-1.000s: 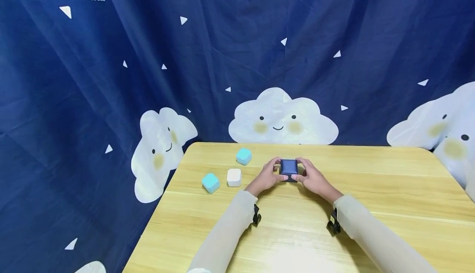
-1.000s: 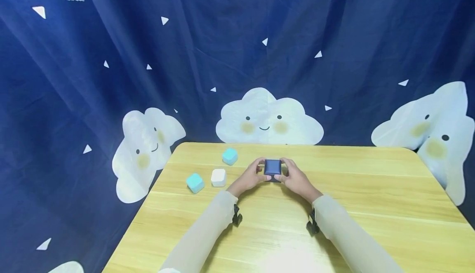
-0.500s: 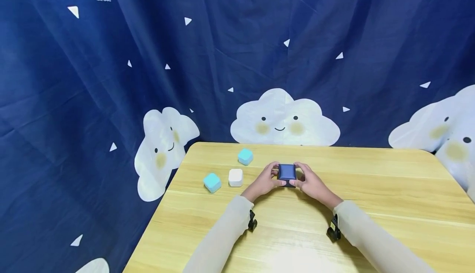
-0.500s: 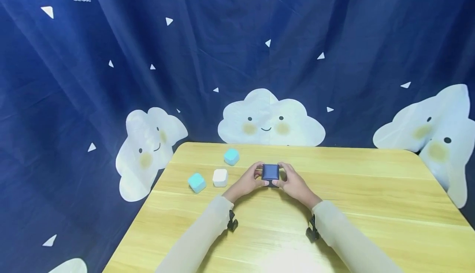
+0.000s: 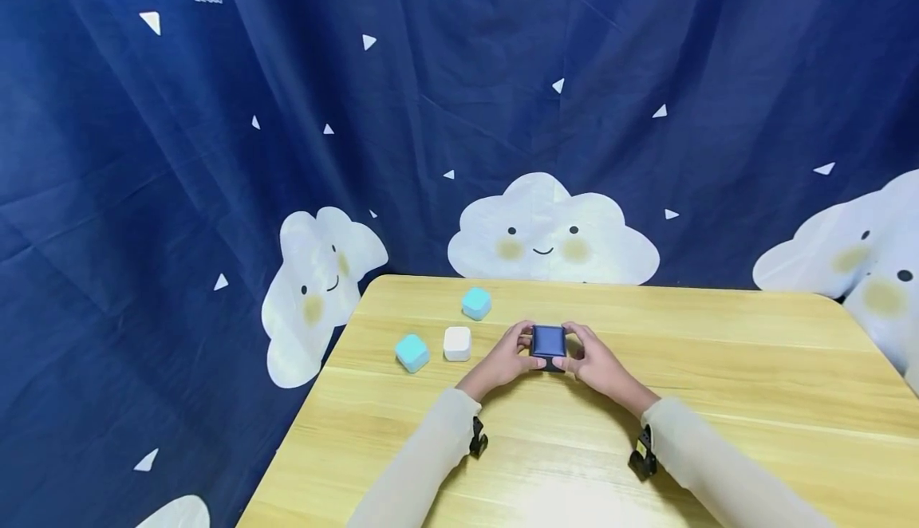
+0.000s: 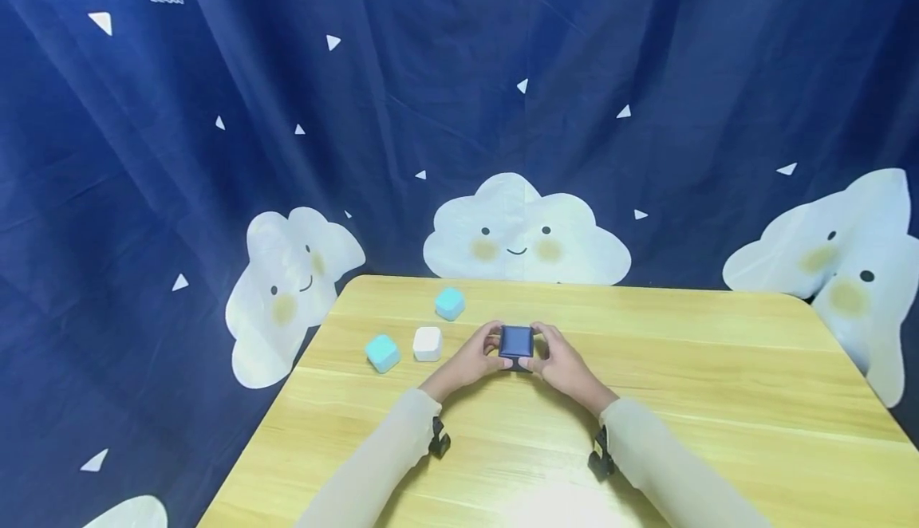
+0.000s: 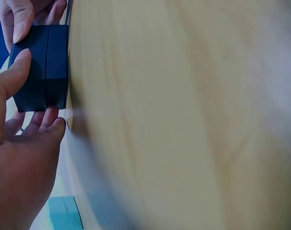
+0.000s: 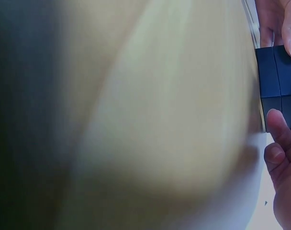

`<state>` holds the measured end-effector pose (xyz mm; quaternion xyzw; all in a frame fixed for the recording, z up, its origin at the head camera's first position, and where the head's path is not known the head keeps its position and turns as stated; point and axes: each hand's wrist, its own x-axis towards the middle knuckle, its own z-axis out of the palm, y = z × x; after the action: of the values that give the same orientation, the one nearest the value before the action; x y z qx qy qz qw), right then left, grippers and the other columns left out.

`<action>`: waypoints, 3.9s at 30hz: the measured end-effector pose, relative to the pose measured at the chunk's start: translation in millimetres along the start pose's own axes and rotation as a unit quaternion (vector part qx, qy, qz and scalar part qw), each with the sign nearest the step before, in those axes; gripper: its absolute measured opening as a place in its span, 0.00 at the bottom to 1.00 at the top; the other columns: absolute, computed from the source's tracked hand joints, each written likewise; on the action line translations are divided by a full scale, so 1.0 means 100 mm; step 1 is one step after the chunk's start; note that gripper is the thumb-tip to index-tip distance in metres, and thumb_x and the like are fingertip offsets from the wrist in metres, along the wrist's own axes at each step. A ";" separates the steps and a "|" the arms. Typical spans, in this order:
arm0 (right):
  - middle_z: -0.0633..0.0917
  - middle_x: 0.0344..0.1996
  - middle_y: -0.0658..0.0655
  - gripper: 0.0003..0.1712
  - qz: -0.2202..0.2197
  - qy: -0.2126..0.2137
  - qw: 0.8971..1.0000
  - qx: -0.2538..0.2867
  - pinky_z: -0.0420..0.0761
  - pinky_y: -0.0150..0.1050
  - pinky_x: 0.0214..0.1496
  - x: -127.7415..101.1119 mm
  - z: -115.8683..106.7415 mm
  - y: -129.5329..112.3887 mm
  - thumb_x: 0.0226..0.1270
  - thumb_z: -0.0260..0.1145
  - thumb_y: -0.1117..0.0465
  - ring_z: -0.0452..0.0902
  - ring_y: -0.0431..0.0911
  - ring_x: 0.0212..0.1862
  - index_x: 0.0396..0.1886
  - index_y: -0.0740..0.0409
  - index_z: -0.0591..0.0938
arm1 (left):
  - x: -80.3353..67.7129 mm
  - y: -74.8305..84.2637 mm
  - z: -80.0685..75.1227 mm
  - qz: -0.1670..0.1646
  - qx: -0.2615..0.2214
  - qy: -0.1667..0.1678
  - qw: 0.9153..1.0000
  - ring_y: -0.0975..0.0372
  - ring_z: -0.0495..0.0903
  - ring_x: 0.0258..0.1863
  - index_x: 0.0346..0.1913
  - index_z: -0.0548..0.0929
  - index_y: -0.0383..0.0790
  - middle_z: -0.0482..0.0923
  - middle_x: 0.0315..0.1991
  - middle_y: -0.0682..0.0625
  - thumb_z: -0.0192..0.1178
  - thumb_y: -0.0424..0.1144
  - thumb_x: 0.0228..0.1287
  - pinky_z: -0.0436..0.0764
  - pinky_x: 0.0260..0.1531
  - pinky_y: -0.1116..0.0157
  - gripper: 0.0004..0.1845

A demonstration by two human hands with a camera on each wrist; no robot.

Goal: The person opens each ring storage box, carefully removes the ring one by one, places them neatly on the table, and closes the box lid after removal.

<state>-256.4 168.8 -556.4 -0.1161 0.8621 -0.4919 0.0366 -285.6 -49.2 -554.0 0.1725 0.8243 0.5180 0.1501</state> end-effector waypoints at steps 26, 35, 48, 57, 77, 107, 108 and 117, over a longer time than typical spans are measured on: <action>0.74 0.66 0.61 0.45 -0.004 -0.002 1.000 -0.013 0.78 0.40 0.43 -0.11 0.32 -0.27 0.59 0.77 0.51 0.76 0.46 0.40 0.72 0.58 0.68 | -0.41 -0.11 -0.28 0.002 0.012 -0.014 1.000 0.53 0.74 0.65 0.77 0.60 0.44 0.64 0.72 0.43 0.68 0.39 0.65 0.72 0.67 0.54 0.41; 0.74 0.67 0.58 0.46 -0.002 0.001 0.999 -0.050 0.77 0.42 0.45 -0.10 0.42 -0.33 0.58 0.77 0.46 0.76 0.45 0.41 0.72 0.56 0.69 | -0.50 -0.12 -0.37 0.001 0.024 -0.012 1.000 0.52 0.73 0.65 0.76 0.60 0.43 0.64 0.72 0.42 0.68 0.37 0.65 0.72 0.67 0.55 0.40; 0.76 0.65 0.58 0.45 0.003 0.004 0.999 -0.051 0.77 0.38 0.37 -0.09 0.53 -0.35 0.55 0.78 0.44 0.76 0.43 0.35 0.70 0.53 0.71 | -0.59 -0.15 -0.43 0.004 0.031 -0.010 0.999 0.54 0.74 0.63 0.75 0.61 0.42 0.65 0.71 0.43 0.68 0.35 0.65 0.75 0.64 0.57 0.39; 0.78 0.64 0.55 0.46 -0.003 0.012 0.997 -0.073 0.80 0.51 0.51 -0.11 0.62 -0.37 0.53 0.79 0.43 0.79 0.50 0.51 0.69 0.52 0.73 | -0.68 -0.18 -0.48 -0.006 0.035 -0.014 0.999 0.55 0.74 0.63 0.74 0.62 0.42 0.65 0.70 0.44 0.69 0.35 0.64 0.73 0.66 0.55 0.39; 0.80 0.62 0.55 0.42 -0.025 0.026 0.997 -0.072 0.79 0.56 0.59 -0.11 0.81 -0.53 0.50 0.82 0.49 0.78 0.55 0.60 0.64 0.53 0.76 | -0.84 -0.26 -0.63 -0.004 0.026 -0.003 1.000 0.50 0.73 0.65 0.76 0.60 0.40 0.66 0.70 0.41 0.69 0.33 0.63 0.71 0.68 0.53 0.41; 0.81 0.61 0.56 0.43 -0.037 0.030 0.996 -0.075 0.79 0.56 0.59 -0.12 1.10 -0.69 0.51 0.81 0.48 0.78 0.54 0.61 0.66 0.53 0.75 | -1.06 -0.37 -0.86 -0.009 -0.005 -0.005 1.000 0.49 0.72 0.67 0.76 0.60 0.44 0.65 0.71 0.42 0.68 0.31 0.63 0.70 0.69 0.53 0.41; 0.81 0.61 0.56 0.43 -0.038 0.030 0.996 -0.076 0.79 0.56 0.58 -0.13 1.11 -0.69 0.51 0.81 0.47 0.79 0.54 0.60 0.65 0.53 0.75 | -1.06 -0.38 -0.87 -0.009 -0.007 -0.005 1.000 0.49 0.72 0.67 0.76 0.61 0.45 0.65 0.71 0.41 0.68 0.31 0.63 0.70 0.69 0.52 0.41; 0.81 0.60 0.56 0.44 -0.036 0.030 0.996 -0.082 0.80 0.55 0.56 -0.15 1.16 -0.72 0.51 0.81 0.48 0.80 0.55 0.58 0.67 0.54 0.74 | -1.11 -0.42 -0.88 -0.010 -0.009 -0.011 1.000 0.49 0.71 0.68 0.75 0.61 0.46 0.65 0.72 0.42 0.67 0.31 0.63 0.70 0.69 0.51 0.40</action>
<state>-209.5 39.5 -555.7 -0.1352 0.8953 -0.4241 -0.0167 -229.5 -185.7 -547.2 0.1684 0.8196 0.5220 0.1655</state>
